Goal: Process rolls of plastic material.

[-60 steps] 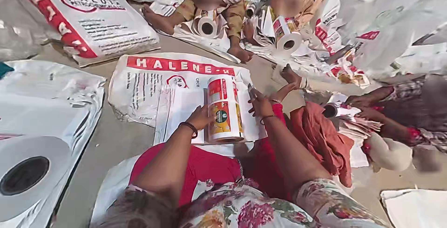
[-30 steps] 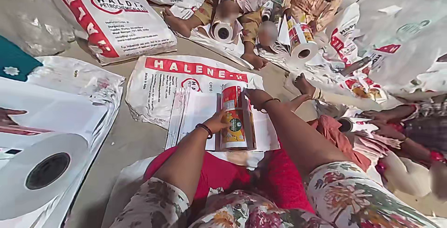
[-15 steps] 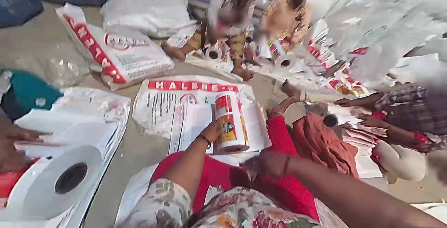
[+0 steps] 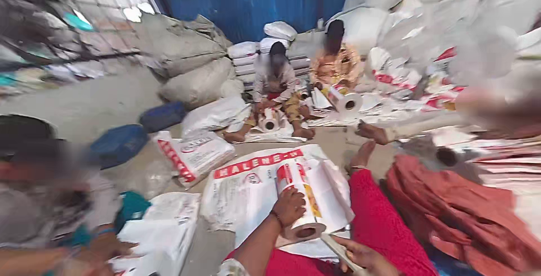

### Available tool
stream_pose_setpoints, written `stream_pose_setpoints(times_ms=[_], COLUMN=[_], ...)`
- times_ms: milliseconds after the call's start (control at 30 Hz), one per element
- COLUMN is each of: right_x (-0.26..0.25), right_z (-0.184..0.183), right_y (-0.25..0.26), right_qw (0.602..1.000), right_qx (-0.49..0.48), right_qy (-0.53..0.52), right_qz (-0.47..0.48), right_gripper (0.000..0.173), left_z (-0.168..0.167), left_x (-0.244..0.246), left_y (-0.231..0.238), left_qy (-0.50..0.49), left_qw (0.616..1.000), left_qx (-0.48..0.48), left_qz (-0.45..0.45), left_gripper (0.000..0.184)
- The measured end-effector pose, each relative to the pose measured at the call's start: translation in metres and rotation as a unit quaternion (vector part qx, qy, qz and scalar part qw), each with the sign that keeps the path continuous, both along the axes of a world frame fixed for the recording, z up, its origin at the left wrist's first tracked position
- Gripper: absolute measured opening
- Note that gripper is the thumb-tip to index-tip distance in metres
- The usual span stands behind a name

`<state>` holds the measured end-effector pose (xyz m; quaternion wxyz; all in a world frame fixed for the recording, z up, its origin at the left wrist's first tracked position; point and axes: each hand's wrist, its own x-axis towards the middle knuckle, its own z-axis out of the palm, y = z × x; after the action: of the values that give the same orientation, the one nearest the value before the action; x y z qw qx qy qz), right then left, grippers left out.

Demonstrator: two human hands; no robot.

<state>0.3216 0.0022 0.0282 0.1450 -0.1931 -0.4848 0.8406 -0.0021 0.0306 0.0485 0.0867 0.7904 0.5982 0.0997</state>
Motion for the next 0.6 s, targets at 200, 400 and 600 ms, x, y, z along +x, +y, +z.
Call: stream_pose_setpoints(times_ms=[200,400,600], right_x=[-0.005,0.015,0.013], right_z=[0.0,-0.002,0.007], right_y=[0.022,0.015,0.01], right_qw=[0.998,0.994,0.991], right_qx=[-0.004,0.007,0.024], right_qy=[0.057,0.104,-0.005], right_qz=[-0.039,0.012,-0.128], right_gripper=[0.064,0.065,0.06], left_z=[0.0,-0.016,-0.008], left_x=[-0.014,-0.004,0.007], left_y=[0.01,0.003,0.009], left_qy=[0.099,0.065,0.077], left_qw=[0.995,0.997,0.995], left_qx=[-0.001,0.039,0.057], left_qz=[-0.015,0.004,-0.035], left_gripper=[0.053,0.055,0.048])
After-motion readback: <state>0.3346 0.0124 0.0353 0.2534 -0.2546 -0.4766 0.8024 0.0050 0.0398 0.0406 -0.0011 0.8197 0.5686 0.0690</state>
